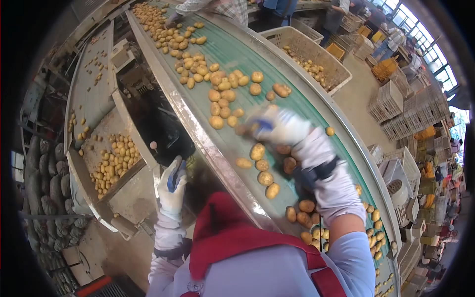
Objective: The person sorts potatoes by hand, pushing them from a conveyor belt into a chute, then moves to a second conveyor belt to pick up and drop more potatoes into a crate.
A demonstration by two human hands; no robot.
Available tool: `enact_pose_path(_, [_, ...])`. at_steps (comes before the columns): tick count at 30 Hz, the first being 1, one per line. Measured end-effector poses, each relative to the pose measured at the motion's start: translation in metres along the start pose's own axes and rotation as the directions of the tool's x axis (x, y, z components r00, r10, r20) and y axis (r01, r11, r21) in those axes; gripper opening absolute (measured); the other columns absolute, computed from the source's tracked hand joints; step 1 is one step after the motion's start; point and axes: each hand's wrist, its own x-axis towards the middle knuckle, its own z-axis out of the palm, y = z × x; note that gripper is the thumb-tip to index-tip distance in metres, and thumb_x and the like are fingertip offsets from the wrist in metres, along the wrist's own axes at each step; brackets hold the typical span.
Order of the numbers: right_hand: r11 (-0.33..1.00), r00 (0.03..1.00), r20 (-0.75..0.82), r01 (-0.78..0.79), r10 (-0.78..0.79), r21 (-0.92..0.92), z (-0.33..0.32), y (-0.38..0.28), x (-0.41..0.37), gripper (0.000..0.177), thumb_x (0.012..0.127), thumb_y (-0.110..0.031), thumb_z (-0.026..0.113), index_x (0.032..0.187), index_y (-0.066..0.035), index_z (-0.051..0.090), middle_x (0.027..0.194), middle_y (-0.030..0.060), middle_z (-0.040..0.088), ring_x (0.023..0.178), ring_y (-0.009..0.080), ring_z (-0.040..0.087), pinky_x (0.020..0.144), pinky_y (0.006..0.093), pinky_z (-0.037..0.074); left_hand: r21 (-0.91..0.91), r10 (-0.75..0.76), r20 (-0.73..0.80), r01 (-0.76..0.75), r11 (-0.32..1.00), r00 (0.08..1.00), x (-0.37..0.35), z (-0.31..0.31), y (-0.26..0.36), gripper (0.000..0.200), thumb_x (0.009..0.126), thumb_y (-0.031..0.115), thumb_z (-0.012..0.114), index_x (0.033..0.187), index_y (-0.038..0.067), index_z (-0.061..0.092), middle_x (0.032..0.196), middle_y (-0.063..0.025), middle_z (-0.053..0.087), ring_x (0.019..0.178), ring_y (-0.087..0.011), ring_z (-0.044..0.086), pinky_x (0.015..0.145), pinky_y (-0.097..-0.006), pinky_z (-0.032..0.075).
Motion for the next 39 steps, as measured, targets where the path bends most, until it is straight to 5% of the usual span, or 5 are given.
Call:
enact_pose_path(5, [0.703,0.714,-0.671,-0.582,0.202,-0.408,-0.112,0.091,0.001,0.048,0.092,-0.029,0.06,0.137,-0.02,0.048,0.119,0.0239,0.059,0.103,0.0379,0.063,0.087,0.0435,0.051,0.395,0.44,0.347,-0.555,0.732,0.828,0.069,0.048,0.007,0.046,0.074,-0.003,0.071,0.119,0.0,0.061,0.122,-0.0166,0.062,0.116,-0.0309,0.059,0.101,-0.0382,0.046])
enact_pose_path(19, [0.685,0.712,-0.3,-0.699,0.635,-0.206,0.038,0.137,0.099,0.053,0.082,-0.036,0.064,0.129,-0.012,0.055,0.129,0.0225,0.053,0.117,0.037,0.054,0.098,0.0433,0.045,0.376,0.391,0.409,-0.543,0.751,0.824,0.186,0.086,-0.017,0.059,0.078,0.018,0.076,0.131,0.006,0.055,0.129,-0.02,0.057,0.118,-0.0389,0.055,0.102,-0.0434,0.045])
enact_pose_path(24, [0.826,0.795,-0.233,-0.556,0.561,0.092,0.027,0.141,0.073,0.043,0.087,-0.025,0.063,0.125,-0.007,0.057,0.11,0.0152,0.062,0.101,0.0276,0.061,0.088,0.036,0.048,0.708,0.031,0.489,-0.417,0.57,0.872,0.271,0.121,-0.004,0.065,0.082,0.036,0.071,0.139,0.013,0.049,0.148,-0.0238,0.037,0.131,-0.0388,0.045,0.109,-0.0425,0.038])
enact_pose_path(29, [0.136,0.818,-0.114,0.044,0.565,0.99,0.005,0.11,0.036,0.04,0.087,-0.011,0.062,0.124,0.003,0.055,0.096,0.0078,0.058,0.086,0.0193,0.057,0.076,0.0313,0.047,0.337,0.114,0.892,-0.812,0.476,0.437,0.217,0.109,0.002,0.048,0.086,0.032,0.066,0.133,0.031,0.055,0.143,-0.02,0.044,0.125,-0.0377,0.051,0.104,-0.0466,0.044])
enact_pose_path(39, [0.199,0.825,-0.168,0.068,0.54,0.978,0.004,0.058,0.09,0.04,0.089,-0.02,0.06,0.122,0.003,0.058,0.099,0.008,0.062,0.086,0.0158,0.058,0.07,0.0279,0.049,0.663,-0.155,0.734,-0.747,-0.047,0.661,0.342,0.113,0.019,0.028,0.082,0.011,0.063,0.109,0.011,0.068,0.113,-0.0111,0.064,0.107,-0.0265,0.063,0.086,-0.0379,0.051])
